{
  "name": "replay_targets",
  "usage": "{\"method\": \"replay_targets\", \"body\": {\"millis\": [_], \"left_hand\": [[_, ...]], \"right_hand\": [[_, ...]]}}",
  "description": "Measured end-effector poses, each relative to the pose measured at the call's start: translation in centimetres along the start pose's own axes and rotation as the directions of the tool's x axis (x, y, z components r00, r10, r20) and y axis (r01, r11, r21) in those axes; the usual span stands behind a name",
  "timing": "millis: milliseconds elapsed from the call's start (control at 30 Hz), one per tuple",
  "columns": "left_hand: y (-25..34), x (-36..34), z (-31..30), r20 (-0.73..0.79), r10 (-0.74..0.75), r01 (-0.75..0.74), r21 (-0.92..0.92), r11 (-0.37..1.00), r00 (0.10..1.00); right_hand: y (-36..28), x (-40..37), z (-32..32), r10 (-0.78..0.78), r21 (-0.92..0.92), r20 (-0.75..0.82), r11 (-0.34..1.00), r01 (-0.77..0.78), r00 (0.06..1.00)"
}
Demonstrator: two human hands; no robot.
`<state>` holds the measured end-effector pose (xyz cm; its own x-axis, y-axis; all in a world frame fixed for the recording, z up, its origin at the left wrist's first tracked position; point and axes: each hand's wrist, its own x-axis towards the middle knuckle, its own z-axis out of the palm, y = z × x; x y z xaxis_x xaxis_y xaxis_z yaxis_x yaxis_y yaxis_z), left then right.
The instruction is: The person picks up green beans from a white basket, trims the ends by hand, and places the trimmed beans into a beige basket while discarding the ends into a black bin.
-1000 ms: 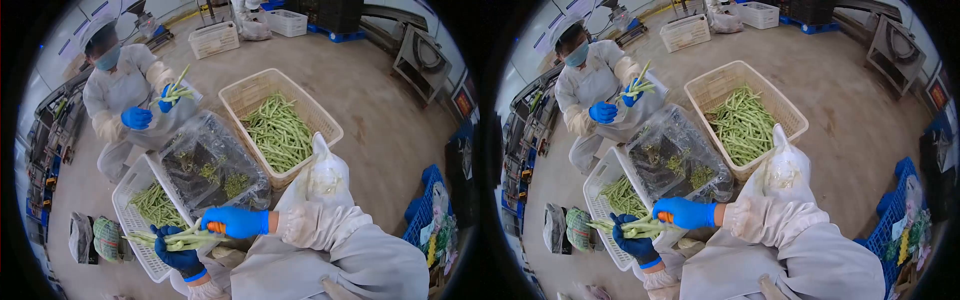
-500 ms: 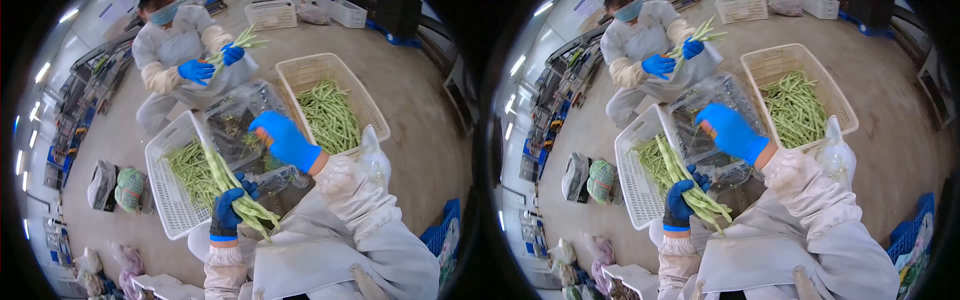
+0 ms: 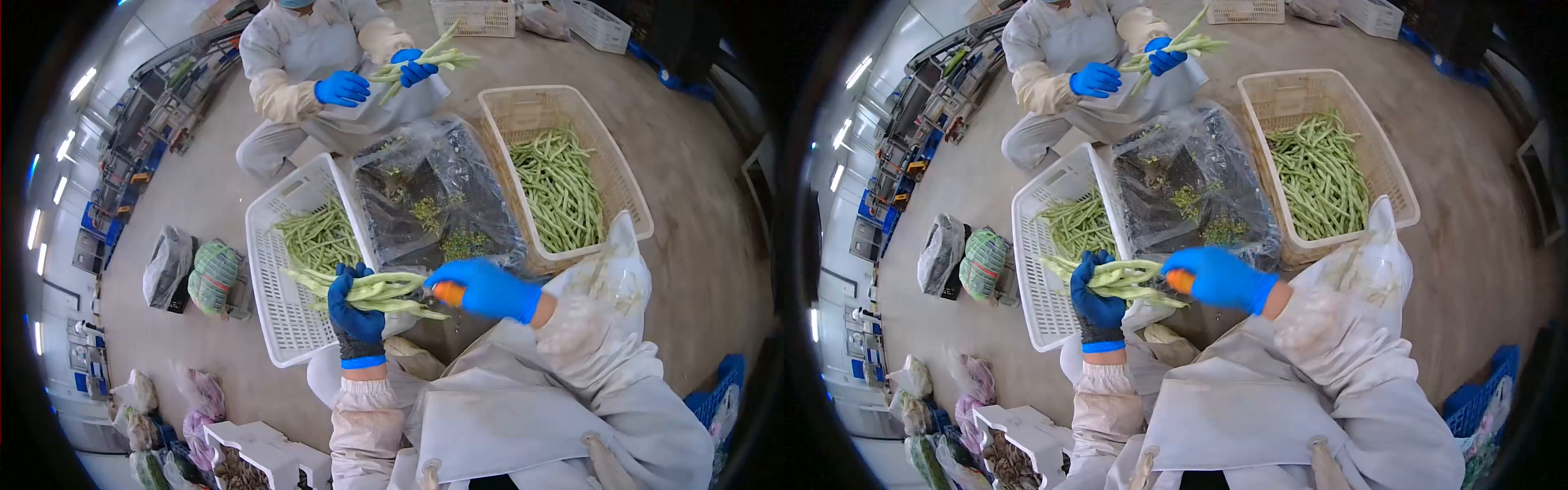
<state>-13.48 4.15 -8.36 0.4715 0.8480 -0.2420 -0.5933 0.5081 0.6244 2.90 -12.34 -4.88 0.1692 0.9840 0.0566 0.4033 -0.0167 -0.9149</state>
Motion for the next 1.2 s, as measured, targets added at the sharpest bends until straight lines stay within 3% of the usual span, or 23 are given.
{"method": "replay_targets", "body": {"millis": [100, 200, 433, 500, 533, 600, 633, 700, 733, 767, 800, 833, 867, 933, 967, 1033, 1067, 1133, 1200], "left_hand": [[-0.3, 0.4, -0.4, -0.01, 0.034, -0.034, -0.012, 0.999, 0.999], [-0.4, 0.4, -0.5, -0.011, 0.069, -0.07, -0.05, 0.996, 0.998], [-0.2, -0.5, 0.3, -0.011, 0.058, -0.059, -0.078, 0.995, 0.998], [-0.5, -1.0, 0.6, -0.032, 0.067, -0.07, -0.084, 0.994, 0.997], [-0.9, -1.2, 0.9, -0.03, 0.062, -0.064, -0.084, 0.994, 0.998], [-1.7, -1.6, 1.6, 0.032, 0.274, -0.275, 0.033, 0.961, 0.961], [-1.3, -1.5, 1.6, 0.055, 0.3, -0.301, 0.011, 0.954, 0.952], [1.0, -1.7, 3.3, 0.031, 0.339, -0.338, -0.042, 0.94, 0.94], [1.8, -1.6, 3.6, 0.019, 0.35, -0.349, -0.048, 0.936, 0.937], [1.9, -0.8, 3.1, 0.008, 0.345, -0.344, -0.06, 0.937, 0.939], [1.6, -0.7, 2.9, 0.009, 0.342, -0.341, -0.057, 0.938, 0.94], [1.5, -0.2, 2.9, -0.016, 0.318, -0.318, -0.077, 0.945, 0.948], [1.3, 0.4, 2.7, -0.042, 0.291, -0.294, -0.095, 0.951, 0.956], [0.7, 1.2, 1.4, 0.0, 0.267, -0.265, -0.122, 0.957, 0.964], [0.6, 1.3, 1.2, -0.009, 0.238, -0.237, -0.126, 0.963, 0.971], [0.5, 1.1, 1.1, 0.001, 0.19, -0.188, -0.144, 0.971, 0.982], [0.5, 0.9, 1.1, -0.001, 0.191, -0.189, -0.145, 0.971, 0.982], [0.6, 0.5, 1.4, -0.046, 0.205, -0.209, -0.134, 0.969, 0.978], [0.9, 0.5, 0.9, -0.01, 0.196, -0.196, -0.131, 0.972, 0.981]], "right_hand": [[1.2, 0.1, 3.8, -0.119, -0.155, -0.119, 0.983, 0.1, 0.986], [1.6, 0.2, 4.7, -0.051, -0.123, -0.158, 0.992, 0.032, 0.986], [1.2, 0.4, 4.7, -0.07, -0.201, -0.135, 0.979, 0.041, 0.988], [0.8, 0.4, 4.8, 0.149, -0.002, -0.235, 0.988, -0.153, 0.961], [1.3, 0.3, 5.1, 0.152, -0.002, -0.239, 0.988, -0.157, 0.959], [3.8, 0.7, 6.2, 0.198, -0.032, -0.376, 0.974, -0.226, 0.905], [6.7, 0.6, 5.7, 0.199, -0.028, -0.38, 0.974, -0.227, 0.903], [12.7, 0.6, 2.7, 0.555, -0.008, -0.324, 0.808, -0.589, 0.766], [12.1, 1.0, 2.1, 0.556, -0.013, -0.321, 0.807, -0.591, 0.767], [11.4, 0.8, 2.2, 0.315, -0.07, -0.473, 0.918, -0.391, 0.823], [10.0, 1.1, 1.9, 0.042, -0.164, -0.6, 0.971, -0.174, 0.799], [7.7, 1.7, 1.0, -0.055, -0.214, -0.513, 0.975, -0.065, 0.857], [5.9, 2.1, 0.9, -0.059, -0.212, -0.519, 0.975, -0.061, 0.853], [3.6, 2.6, 1.3, -0.001, -0.025, -0.179, 1.0, -0.003, 0.984], [3.1, 2.8, 1.6, 0.0, -0.024, -0.18, 1.0, -0.005, 0.984], [2.7, 3.0, 2.1, 0.035, 0.507, -0.143, 0.861, 0.043, 0.989], [2.7, 2.8, 2.2, 0.036, 0.507, -0.141, 0.861, 0.041, 0.989], [2.8, 2.5, 2.2, -0.01, 0.487, -0.341, 0.854, 0.186, 0.94], [3.3, 1.7, 1.6, 0.006, 0.451, -0.248, 0.886, 0.11, 0.969]]}}
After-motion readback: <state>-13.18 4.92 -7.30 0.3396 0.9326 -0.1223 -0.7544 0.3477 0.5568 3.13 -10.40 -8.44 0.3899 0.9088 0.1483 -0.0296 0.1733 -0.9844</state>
